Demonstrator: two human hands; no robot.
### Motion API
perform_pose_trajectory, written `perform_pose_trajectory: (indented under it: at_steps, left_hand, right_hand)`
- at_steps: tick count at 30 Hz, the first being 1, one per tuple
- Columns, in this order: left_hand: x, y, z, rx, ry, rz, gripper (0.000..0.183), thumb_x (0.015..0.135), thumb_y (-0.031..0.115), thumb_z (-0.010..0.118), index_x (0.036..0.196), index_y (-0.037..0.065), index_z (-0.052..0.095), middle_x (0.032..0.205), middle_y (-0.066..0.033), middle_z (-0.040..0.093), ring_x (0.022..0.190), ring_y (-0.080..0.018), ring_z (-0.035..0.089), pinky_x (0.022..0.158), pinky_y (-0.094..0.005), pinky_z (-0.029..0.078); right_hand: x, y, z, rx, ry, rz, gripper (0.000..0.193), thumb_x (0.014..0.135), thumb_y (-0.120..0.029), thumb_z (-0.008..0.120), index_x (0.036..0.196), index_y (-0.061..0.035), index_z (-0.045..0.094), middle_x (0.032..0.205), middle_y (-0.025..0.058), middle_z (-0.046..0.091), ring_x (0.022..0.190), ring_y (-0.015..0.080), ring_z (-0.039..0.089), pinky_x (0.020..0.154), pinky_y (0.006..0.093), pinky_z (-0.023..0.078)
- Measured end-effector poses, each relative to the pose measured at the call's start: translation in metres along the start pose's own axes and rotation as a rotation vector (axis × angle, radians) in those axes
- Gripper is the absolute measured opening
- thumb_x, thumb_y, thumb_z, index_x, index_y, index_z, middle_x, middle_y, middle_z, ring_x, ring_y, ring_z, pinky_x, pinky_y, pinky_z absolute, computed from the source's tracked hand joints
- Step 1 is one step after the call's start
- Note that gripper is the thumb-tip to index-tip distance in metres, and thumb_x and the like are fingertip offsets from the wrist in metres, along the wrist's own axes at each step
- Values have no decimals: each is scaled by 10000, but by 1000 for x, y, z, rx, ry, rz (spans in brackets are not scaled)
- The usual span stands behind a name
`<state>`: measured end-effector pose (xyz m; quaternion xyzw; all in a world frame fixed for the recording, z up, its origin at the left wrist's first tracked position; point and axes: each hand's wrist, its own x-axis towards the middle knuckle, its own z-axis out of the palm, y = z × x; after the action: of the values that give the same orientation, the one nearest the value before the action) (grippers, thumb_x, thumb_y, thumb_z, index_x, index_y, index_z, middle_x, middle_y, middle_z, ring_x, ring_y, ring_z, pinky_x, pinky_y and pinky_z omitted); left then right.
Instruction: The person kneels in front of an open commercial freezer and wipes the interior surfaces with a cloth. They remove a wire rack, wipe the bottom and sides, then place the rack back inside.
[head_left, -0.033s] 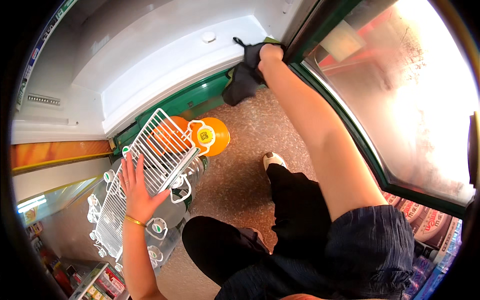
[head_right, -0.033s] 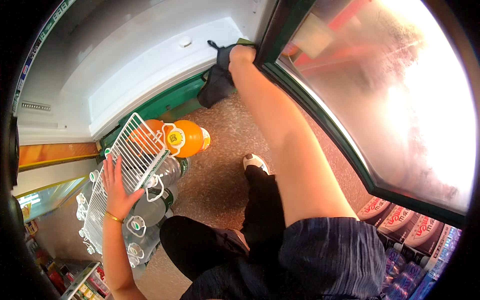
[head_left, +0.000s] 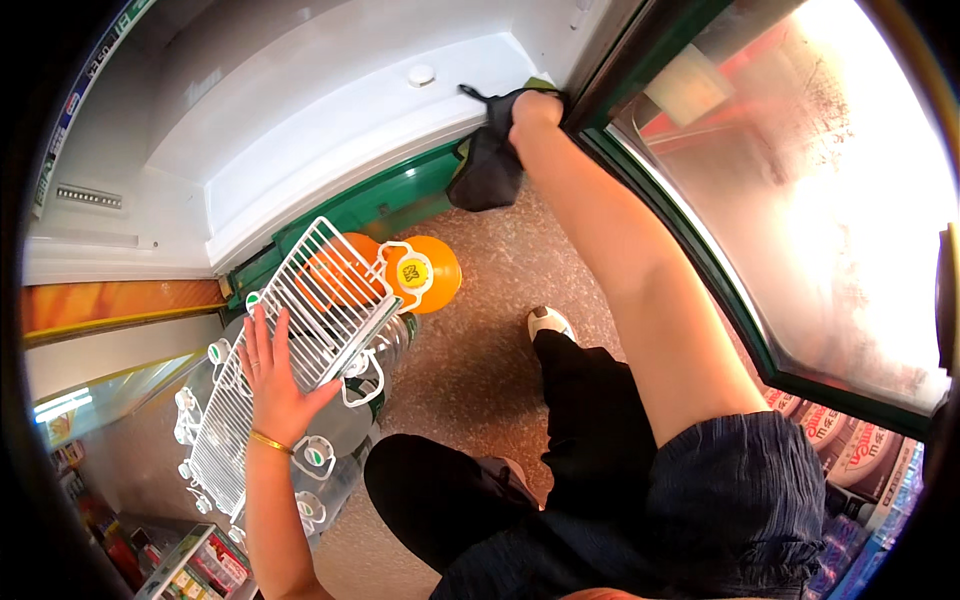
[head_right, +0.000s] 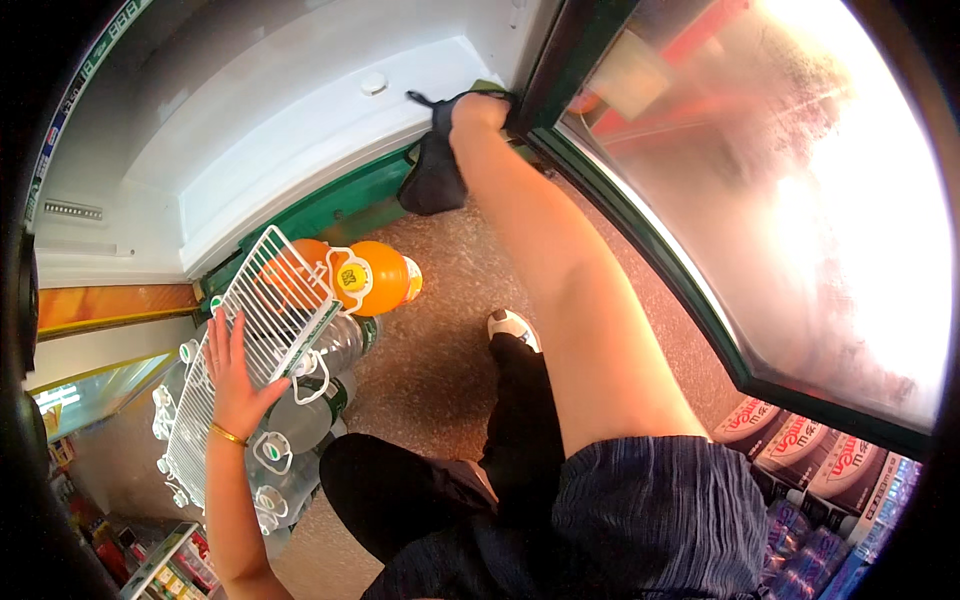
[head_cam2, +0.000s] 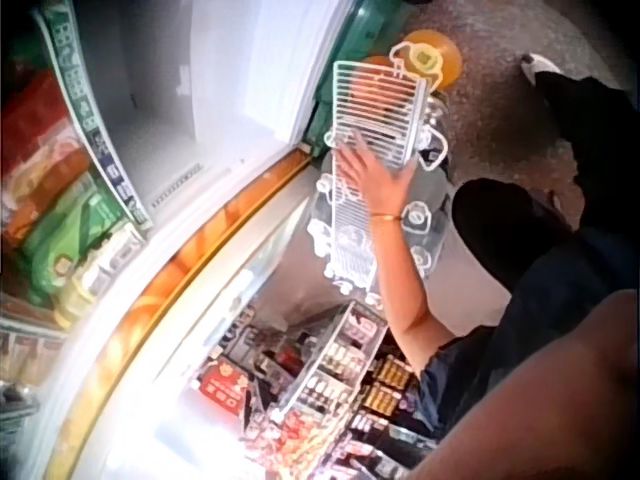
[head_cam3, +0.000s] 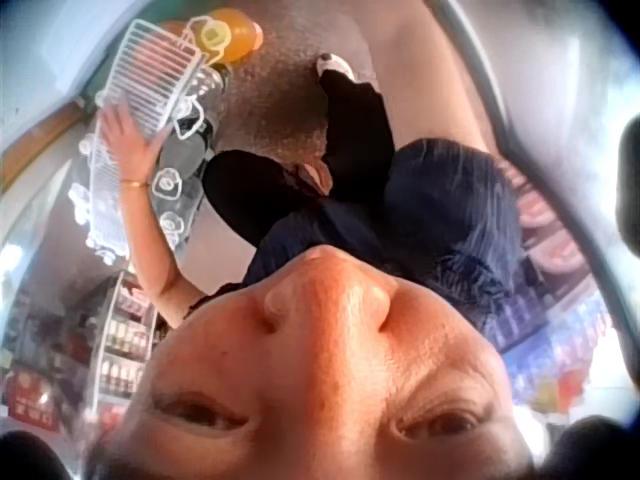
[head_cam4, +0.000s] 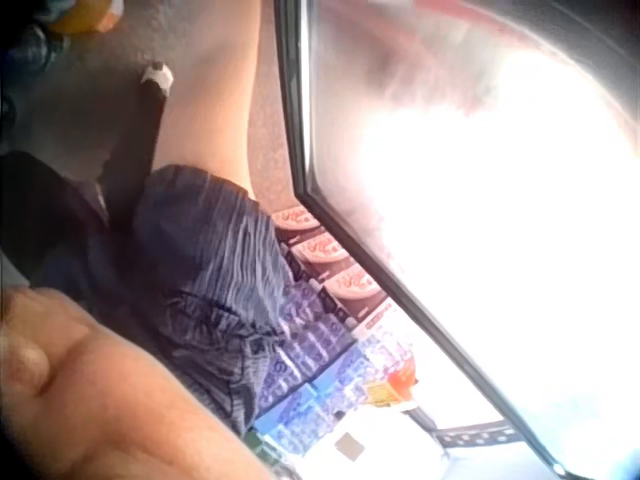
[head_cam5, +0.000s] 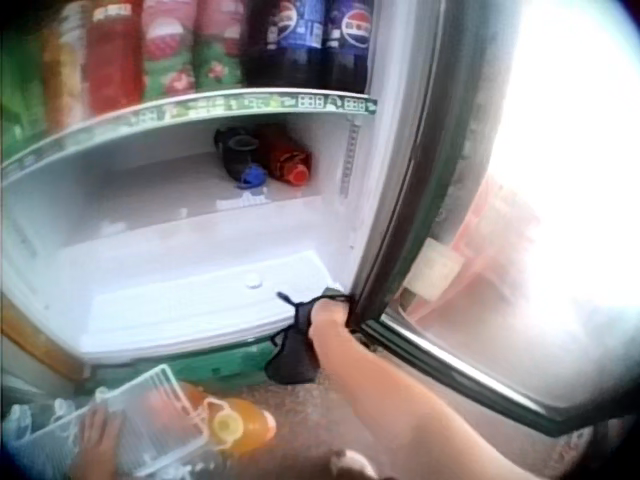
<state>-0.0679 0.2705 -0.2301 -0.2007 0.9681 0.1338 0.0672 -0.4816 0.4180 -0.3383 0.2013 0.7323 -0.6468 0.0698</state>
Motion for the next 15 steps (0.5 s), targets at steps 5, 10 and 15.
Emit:
perform_pose_trajectory:
  at_steps: [5, 10, 15]
  left_hand:
    - [-8, -5, 2, 20, -9, -39, 1054, 580, 435, 776, 1438, 91, 271, 1536, -161, 122, 1417, -372, 76, 1121, -530, 60]
    - [-11, -3, -2, 15, -11, -45, 1054, 581, 424, 776, 1439, 87, 265, 1536, -161, 121, 1417, -371, 73, 1125, -522, 58]
    - [8, 8, 3, 27, 0, 25, 1045, 596, 439, 763, 1439, 81, 261, 1533, -164, 132, 1415, -377, 79, 1128, -512, 61]
  right_hand:
    - [-75, 17, 31, -184, -83, -15, 428, 850, -58, 402, 1265, 34, 453, 1218, 218, 544, 1102, 314, 542, 866, 395, 447]
    - [-39, 3, -21, 175, -262, 82, 346, 841, 22, 385, 1181, 62, 434, 1065, 246, 570, 943, 331, 595, 814, 377, 488]
    - [-19, 47, 18, -45, 78, -196, 505, 811, 53, 371, 1312, 34, 309, 1342, 236, 376, 1278, 332, 346, 1071, 386, 264]
